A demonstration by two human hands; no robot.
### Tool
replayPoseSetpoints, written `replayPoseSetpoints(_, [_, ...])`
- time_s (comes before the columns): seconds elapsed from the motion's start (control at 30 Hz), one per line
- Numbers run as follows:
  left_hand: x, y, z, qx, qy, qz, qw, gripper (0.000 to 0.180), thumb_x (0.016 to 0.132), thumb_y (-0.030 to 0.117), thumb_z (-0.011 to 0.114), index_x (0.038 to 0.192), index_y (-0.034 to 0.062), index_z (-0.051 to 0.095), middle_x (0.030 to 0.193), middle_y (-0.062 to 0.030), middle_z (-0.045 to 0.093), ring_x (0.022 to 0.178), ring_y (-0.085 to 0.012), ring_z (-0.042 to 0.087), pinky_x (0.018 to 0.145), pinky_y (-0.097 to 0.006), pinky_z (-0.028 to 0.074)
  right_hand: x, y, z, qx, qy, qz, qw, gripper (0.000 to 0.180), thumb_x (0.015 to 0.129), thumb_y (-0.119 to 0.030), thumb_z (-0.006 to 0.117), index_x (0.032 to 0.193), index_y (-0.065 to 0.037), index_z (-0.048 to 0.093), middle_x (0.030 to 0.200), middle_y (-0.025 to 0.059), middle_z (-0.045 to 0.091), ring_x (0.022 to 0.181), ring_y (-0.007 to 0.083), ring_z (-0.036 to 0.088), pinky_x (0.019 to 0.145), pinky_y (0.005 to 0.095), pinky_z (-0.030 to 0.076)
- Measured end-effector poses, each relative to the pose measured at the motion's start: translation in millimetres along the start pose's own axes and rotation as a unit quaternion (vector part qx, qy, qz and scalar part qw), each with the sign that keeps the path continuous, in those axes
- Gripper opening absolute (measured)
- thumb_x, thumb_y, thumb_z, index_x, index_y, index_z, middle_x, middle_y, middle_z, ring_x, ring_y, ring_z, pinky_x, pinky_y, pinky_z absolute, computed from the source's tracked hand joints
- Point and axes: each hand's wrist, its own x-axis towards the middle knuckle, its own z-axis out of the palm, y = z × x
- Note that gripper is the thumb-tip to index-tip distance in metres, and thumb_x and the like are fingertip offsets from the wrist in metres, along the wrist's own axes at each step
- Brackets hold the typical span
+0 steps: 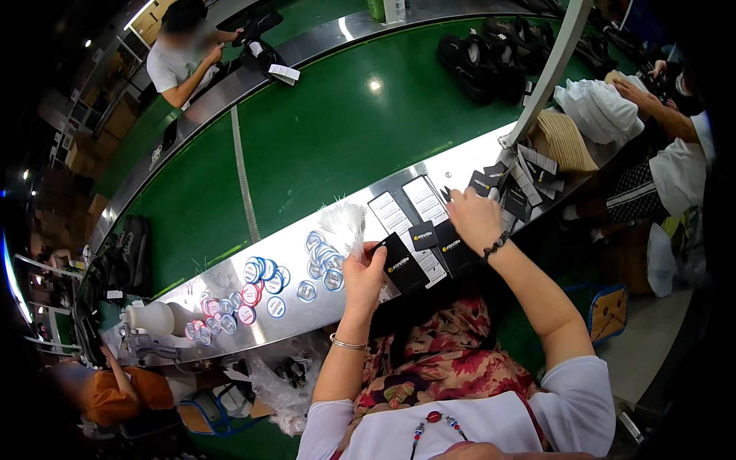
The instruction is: The person organizes labels and small blue patches on a workstation, then inserts a small white pad into a black shoe and places the shoe into a white protective bag before adding it to a stack of finished items.
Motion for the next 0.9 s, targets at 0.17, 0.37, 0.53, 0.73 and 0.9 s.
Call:
replayPoseSetpoints(0.17, [4, 1, 3, 0.014, -0.012, 0.011, 1.0, 0.012, 0.084, 0.006, 0.059, 0.092, -0.0028, 0.056, 0.073, 0.0008, 0.054, 0.055, -0.0021, 0.044, 0.046, -0.017, 0.033, -6, -20, 16, 0.115, -0.123, -0.078, 0.983, 0.031, 0.075, -0.031, 0.065, 0.091, -0.006, 0.053, 0.083, 0.013, 0.059, 0.075, 0.0321, 0.06, 0.064, 0.0403, 0.047])
replayPoseSetpoints(0.37, [6, -5, 1, -0.005, -0.019, 0.029, 0.999, 0.014, 0.083, 0.005, 0.06, 0.094, -0.0041, 0.058, 0.077, -0.0002, 0.057, 0.067, -0.0046, 0.05, 0.057, -0.017, 0.038, 1, -16, 19, 0.268, -0.142, 0.001, 0.953, 0.024, 0.073, -0.022, 0.066, 0.077, -0.002, 0.053, 0.075, 0.0132, 0.06, 0.073, 0.0316, 0.059, 0.063, 0.0402, 0.044])
replayPoseSetpoints(0.53, [5, -2, -5, 0.007, -0.034, 0.034, 0.999, 0.015, 0.083, 0.005, 0.059, 0.096, -0.0041, 0.059, 0.078, 0.0005, 0.058, 0.068, -0.0041, 0.05, 0.057, -0.017, 0.038, 1, -8, -36, 0.527, -0.233, 0.007, 0.817, 0.016, 0.073, -0.014, 0.067, 0.073, -0.001, 0.057, 0.059, 0.0031, 0.053, 0.057, 0.0101, 0.05, 0.053, 0.024, 0.039])
replayPoseSetpoints(0.73, [-2, 10, 4, 0.016, -0.095, -0.012, 0.995, 0.017, 0.087, 0.01, 0.057, 0.098, -0.0027, 0.06, 0.079, 0.0005, 0.058, 0.069, -0.0039, 0.05, 0.056, -0.018, 0.039, 13, -32, -52, 0.376, -0.261, -0.131, 0.879, 0.019, 0.072, -0.019, 0.065, 0.072, -0.002, 0.057, 0.061, 0.0097, 0.058, 0.059, 0.0223, 0.057, 0.055, 0.0323, 0.043])
replayPoseSetpoints(0.9, [-10, 12, 14, 0.066, -0.118, 0.065, 0.989, 0.017, 0.088, 0.01, 0.057, 0.098, -0.0017, 0.062, 0.077, 0.0037, 0.057, 0.065, -0.0016, 0.046, 0.054, -0.017, 0.035, 15, -43, -45, 0.321, -0.222, -0.149, 0.908, 0.017, 0.071, -0.019, 0.063, 0.072, -0.003, 0.058, 0.064, 0.0126, 0.061, 0.065, 0.0303, 0.059, 0.058, 0.0378, 0.045])
